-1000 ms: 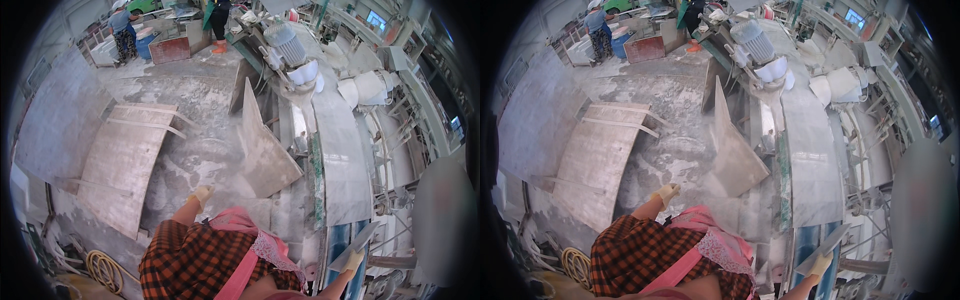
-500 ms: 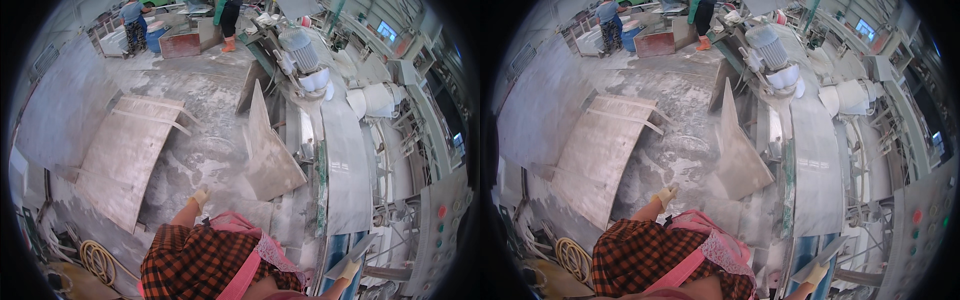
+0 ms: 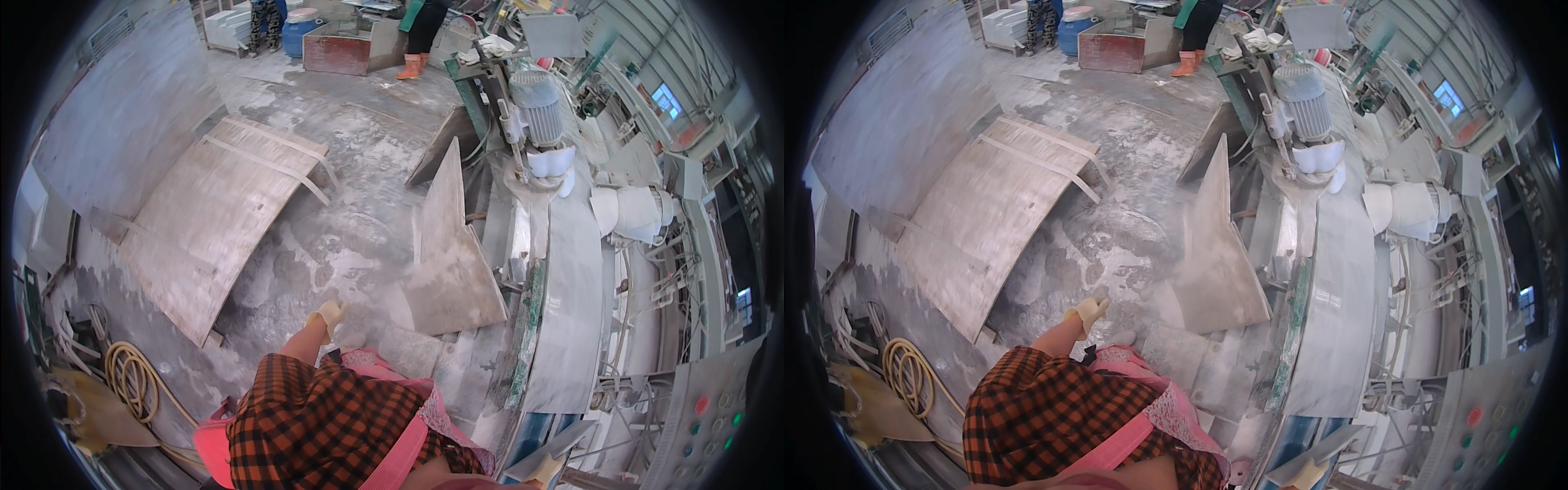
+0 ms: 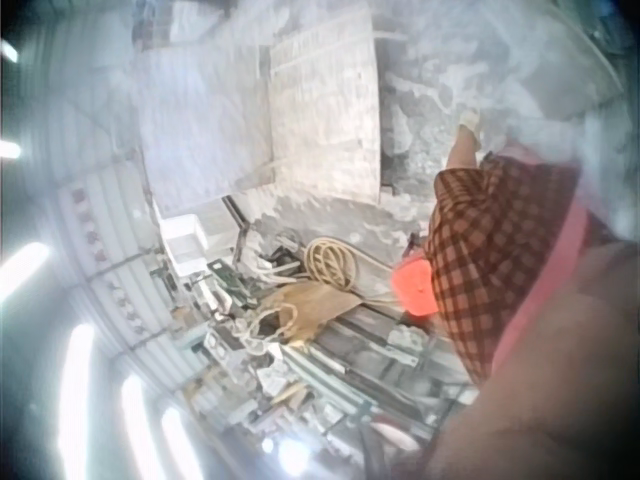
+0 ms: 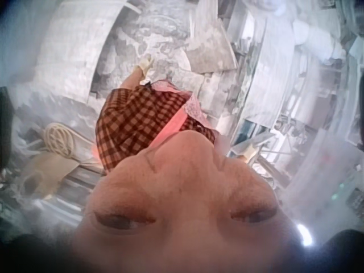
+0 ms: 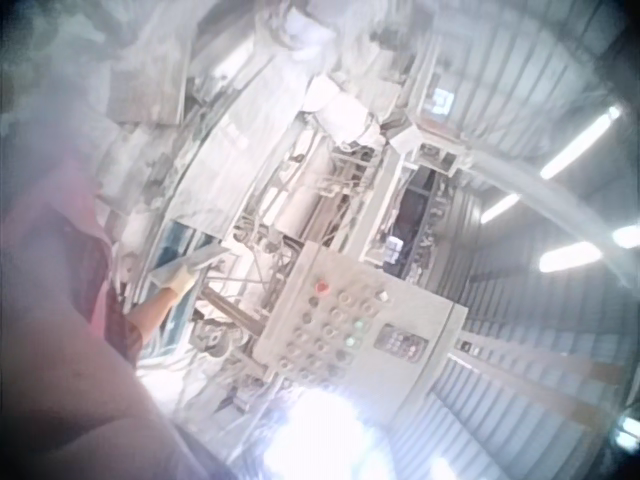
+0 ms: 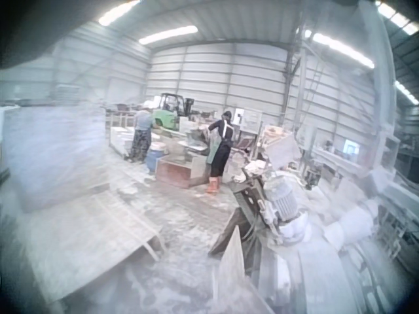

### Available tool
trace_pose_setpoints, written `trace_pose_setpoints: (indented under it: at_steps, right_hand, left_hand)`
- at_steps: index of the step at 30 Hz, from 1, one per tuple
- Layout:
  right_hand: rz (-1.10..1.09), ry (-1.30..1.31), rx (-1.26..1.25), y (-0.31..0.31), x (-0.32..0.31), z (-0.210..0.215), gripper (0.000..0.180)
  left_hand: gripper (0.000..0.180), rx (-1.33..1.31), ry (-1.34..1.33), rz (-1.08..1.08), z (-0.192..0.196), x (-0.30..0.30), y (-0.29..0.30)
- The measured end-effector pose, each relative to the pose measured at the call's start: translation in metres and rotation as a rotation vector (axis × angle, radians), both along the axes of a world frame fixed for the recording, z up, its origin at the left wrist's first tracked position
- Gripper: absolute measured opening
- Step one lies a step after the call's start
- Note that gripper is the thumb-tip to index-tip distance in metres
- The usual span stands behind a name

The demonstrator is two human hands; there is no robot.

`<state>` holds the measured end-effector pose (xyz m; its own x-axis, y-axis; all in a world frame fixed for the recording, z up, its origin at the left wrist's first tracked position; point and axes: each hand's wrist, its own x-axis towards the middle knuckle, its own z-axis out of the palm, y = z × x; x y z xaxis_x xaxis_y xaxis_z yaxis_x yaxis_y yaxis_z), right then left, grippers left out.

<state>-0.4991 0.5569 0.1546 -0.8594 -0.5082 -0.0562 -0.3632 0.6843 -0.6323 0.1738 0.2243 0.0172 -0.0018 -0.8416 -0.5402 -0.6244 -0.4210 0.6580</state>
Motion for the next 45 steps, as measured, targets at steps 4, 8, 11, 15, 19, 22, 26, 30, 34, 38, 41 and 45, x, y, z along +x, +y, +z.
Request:
trace_pose_setpoints:
  at_steps: [4,8,11,15,19,22,26,30,34,38,41,45]
  right_hand:
    - [0.004,0.032,0.041,-0.005,0.002,0.003,0.057]
    - [0.018,0.057,0.071,-0.01,0.012,0.009,0.055]
    - [0.036,0.07,0.086,-0.005,0.014,0.007,0.053]
    - [0.047,0.078,0.11,0.006,0.009,-0.001,0.052]
    - [0.091,0.082,0.125,0.013,0.011,-0.004,0.051]
    - [0.01,0.08,0.096,0.011,0.02,0.002,0.054]
    - [-0.03,0.081,0.15,0.002,0.033,0.02,0.054]
    - [-0.055,0.062,0.16,-0.007,0.042,0.035,0.054]
    - [-0.065,0.048,0.167,-0.012,0.047,0.042,0.054]
    - [-0.088,0.034,0.169,-0.014,0.051,0.047,0.054]
    - [-0.094,0.026,0.173,-0.016,0.054,0.052,0.054]
    - [-0.107,0.015,0.176,-0.018,0.059,0.057,0.054]
  left_hand:
    - [0.054,-0.087,0.002,0.065,-0.019,0.004,0.002]
    - [0.052,-0.078,0.027,0.112,-0.027,0.004,0.003]
    - [0.051,-0.044,0.011,0.098,-0.029,0.003,0.001]
    - [0.047,-0.038,0.033,0.087,-0.035,0.002,-0.004]
    - [0.046,-0.037,0.046,0.113,-0.044,0.003,-0.008]
    - [0.047,-0.04,0.053,0.118,-0.049,0.003,-0.011]
    - [0.048,-0.043,0.029,0.092,-0.051,0.002,-0.013]
    - [0.048,-0.07,0.043,0.063,-0.051,-0.002,-0.015]
    - [0.048,-0.095,0.039,0.051,-0.051,-0.005,-0.017]
    - [0.048,-0.108,0.01,0.031,-0.052,-0.007,-0.02]
    - [0.048,-0.114,0.021,0.027,-0.051,-0.008,-0.023]
    - [0.048,-0.065,0.037,0.026,-0.045,-0.01,-0.024]
